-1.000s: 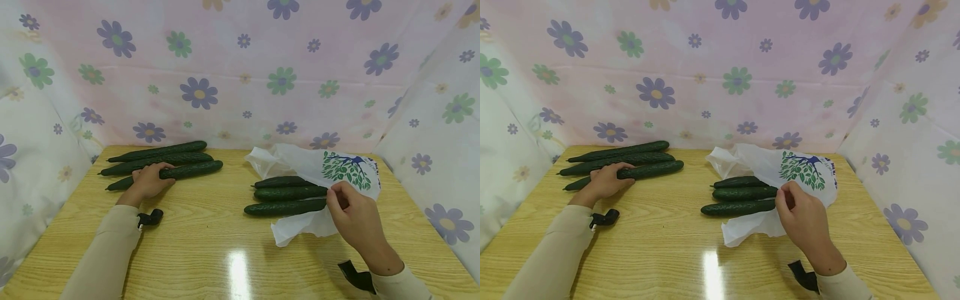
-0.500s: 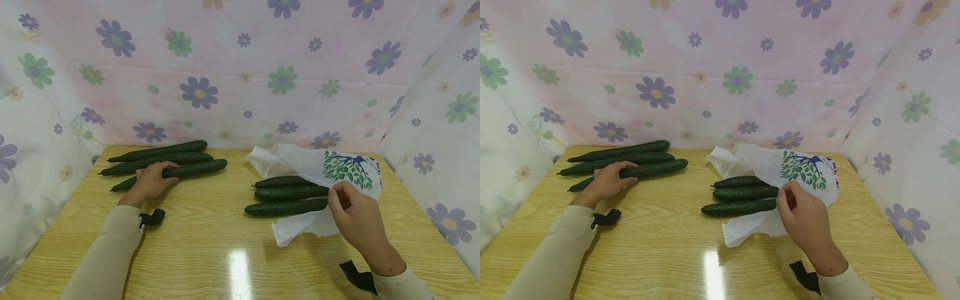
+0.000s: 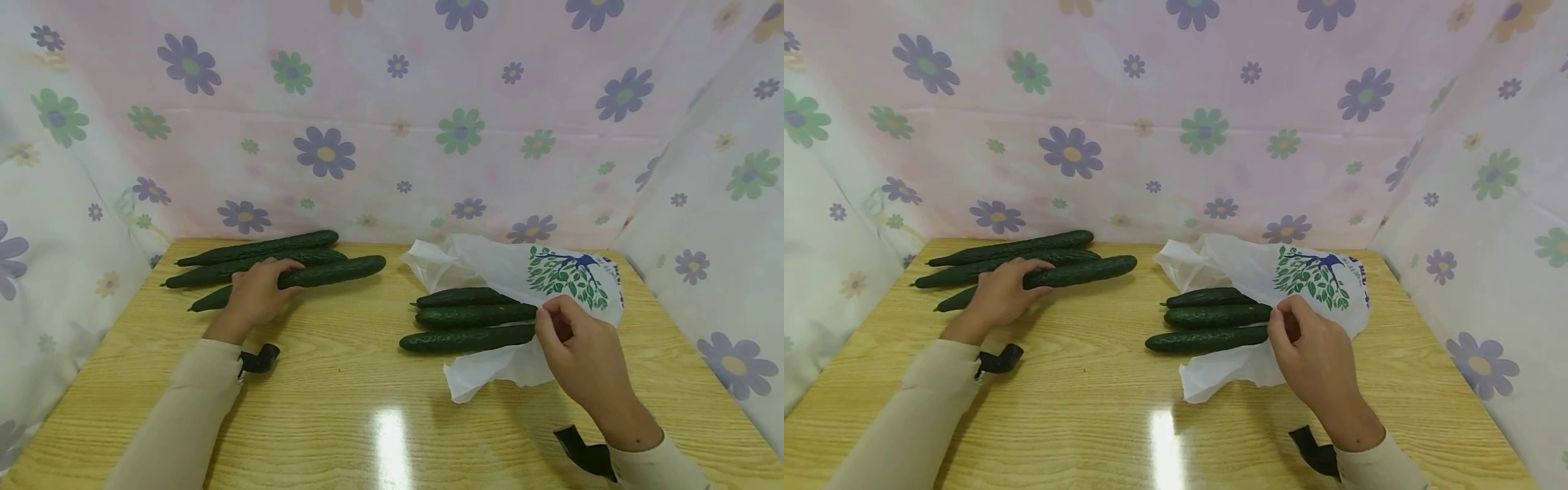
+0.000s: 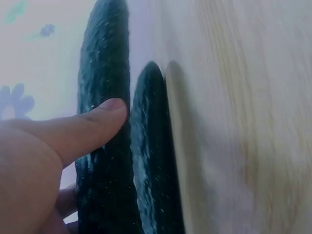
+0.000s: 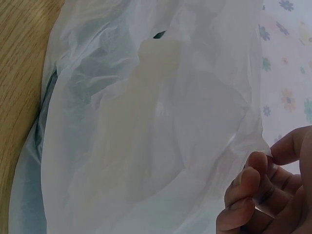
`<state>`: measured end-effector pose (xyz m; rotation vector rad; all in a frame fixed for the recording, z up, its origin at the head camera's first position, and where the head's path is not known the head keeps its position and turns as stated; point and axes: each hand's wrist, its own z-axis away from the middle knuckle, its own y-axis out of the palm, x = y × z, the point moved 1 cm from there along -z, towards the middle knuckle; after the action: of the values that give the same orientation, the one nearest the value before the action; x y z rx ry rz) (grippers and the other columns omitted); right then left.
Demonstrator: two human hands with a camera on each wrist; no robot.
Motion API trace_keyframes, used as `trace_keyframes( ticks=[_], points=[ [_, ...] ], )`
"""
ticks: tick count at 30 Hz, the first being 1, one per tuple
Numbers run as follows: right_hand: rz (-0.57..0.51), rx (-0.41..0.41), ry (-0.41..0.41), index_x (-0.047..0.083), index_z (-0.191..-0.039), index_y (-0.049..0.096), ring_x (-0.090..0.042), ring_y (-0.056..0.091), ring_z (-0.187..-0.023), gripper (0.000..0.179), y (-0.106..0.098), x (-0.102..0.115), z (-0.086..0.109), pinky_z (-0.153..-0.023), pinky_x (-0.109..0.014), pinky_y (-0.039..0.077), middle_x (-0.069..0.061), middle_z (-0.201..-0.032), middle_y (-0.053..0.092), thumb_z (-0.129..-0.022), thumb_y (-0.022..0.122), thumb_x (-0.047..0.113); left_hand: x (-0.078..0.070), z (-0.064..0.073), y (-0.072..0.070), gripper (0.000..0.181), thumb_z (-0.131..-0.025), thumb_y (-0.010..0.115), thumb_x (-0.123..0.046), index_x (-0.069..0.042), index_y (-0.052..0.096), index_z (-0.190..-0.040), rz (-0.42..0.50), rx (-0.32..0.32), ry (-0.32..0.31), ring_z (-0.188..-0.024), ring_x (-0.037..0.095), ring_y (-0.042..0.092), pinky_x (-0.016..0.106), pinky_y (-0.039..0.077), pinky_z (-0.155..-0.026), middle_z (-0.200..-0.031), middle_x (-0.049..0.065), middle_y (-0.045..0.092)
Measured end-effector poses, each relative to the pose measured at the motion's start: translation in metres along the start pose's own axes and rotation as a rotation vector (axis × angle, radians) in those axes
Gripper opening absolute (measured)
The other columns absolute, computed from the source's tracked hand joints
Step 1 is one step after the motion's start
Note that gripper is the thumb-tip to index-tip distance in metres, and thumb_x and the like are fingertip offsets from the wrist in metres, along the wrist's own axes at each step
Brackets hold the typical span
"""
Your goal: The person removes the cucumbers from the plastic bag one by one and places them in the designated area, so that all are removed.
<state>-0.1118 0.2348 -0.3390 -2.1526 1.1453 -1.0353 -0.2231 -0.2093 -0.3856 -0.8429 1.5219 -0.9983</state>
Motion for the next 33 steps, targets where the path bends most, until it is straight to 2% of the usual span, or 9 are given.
trace_keyframes(
  ticks=[4,8,18,22,33],
  points=[
    [0.0,-0.002,-0.001,0.01,-0.087,0.064,0.002,0.035,-0.049,0.007,0.0,0.0,0.0,-0.044,-0.015,0.028,0.006,-0.06,0.049,-0.093,0.064,0.005,-0.012,0.001,0.0,0.047,-0.093,0.072,-0.035,-0.022,0.061,-0.137,-0.026,-0.056,0.009,-0.119,0.044,0.058,0.073,0.031,-0.099,-0.137,0.017,0.06],
    [-0.003,-0.008,-0.01,0.009,-0.087,0.063,0.002,0.035,-0.05,0.007,0.0,-0.001,0.0,-0.044,-0.015,0.028,0.006,-0.06,0.048,-0.092,0.064,0.004,-0.025,0.003,0.001,0.047,-0.092,0.074,-0.034,-0.023,0.063,-0.135,-0.031,-0.083,0.046,-0.115,0.04,0.06,0.07,0.031,-0.1,-0.131,0.015,0.063],
    [-0.002,-0.019,-0.015,0.009,-0.087,0.064,0.003,0.035,-0.049,0.007,0.0,0.0,0.0,-0.044,-0.015,0.028,0.006,-0.06,0.049,-0.092,0.064,0.004,-0.054,0.01,0.007,0.047,-0.089,0.077,-0.035,-0.024,0.065,-0.133,-0.08,-0.114,0.14,-0.108,0.033,0.062,0.061,0.038,-0.095,-0.124,0.01,0.066],
    [-0.002,-0.021,-0.008,0.01,-0.087,0.063,0.003,0.034,-0.048,0.008,-0.003,-0.001,0.001,-0.044,-0.016,0.027,0.007,-0.059,0.047,-0.093,0.064,0.005,-0.071,0.009,0.014,0.048,-0.088,0.077,-0.036,-0.023,0.065,-0.133,-0.116,-0.127,0.179,-0.105,0.032,0.064,0.058,0.043,-0.092,-0.122,0.009,0.067],
    [-0.011,-0.037,-0.017,0.009,-0.087,0.063,0.001,0.033,-0.048,0.007,-0.008,-0.001,-0.001,-0.044,-0.016,0.027,0.008,-0.058,0.043,-0.094,0.063,0.006,-0.119,0.005,0.03,0.042,-0.088,0.076,-0.039,-0.026,0.068,-0.128,-0.164,-0.139,0.294,-0.094,0.02,0.068,0.059,0.042,-0.102,-0.112,0.002,0.068]
  ],
)
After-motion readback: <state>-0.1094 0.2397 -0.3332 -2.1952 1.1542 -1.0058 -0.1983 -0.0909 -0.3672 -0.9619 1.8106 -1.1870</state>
